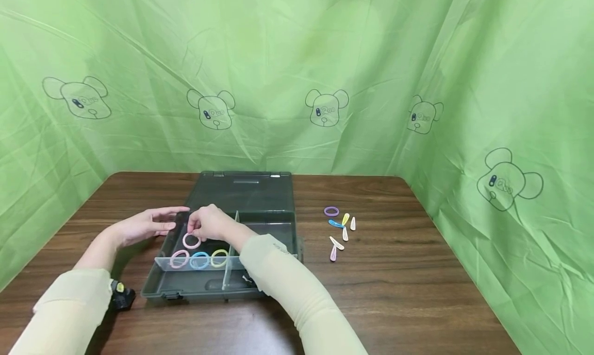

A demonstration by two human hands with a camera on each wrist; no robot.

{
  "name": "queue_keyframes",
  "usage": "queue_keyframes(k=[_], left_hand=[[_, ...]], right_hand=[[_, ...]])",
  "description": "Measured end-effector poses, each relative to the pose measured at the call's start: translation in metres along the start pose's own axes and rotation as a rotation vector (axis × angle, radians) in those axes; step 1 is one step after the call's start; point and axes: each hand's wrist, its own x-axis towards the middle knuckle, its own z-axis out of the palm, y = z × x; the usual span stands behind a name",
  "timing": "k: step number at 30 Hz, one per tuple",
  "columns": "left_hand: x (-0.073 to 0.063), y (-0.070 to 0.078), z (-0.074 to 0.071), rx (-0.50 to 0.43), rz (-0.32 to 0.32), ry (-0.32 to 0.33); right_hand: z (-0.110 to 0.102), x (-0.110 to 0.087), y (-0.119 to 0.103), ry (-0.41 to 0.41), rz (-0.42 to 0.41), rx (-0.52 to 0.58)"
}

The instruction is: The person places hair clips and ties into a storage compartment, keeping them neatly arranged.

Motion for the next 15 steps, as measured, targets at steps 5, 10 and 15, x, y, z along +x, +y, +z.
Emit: queue_keyframes(k=[5,10,15], left_hand=[[0.0001,-0.0008,-0.0016,-0.006,-0.003,-0.005],[0.0002,-0.0008,-0.0014,-0.011,0.007,-0.008],[0.0007,0.0002,-0.0004,-0.008,0.007,-0.007]], right_hand=[[0.0057,0.0036,-0.0023,-0.021,0.036,-0.032],[0.0075,0.0068,-0.0039,-0.056,0.065,-0.128],[0.01,0.0107,-0.0037,-0.053,0.084,-0.178]])
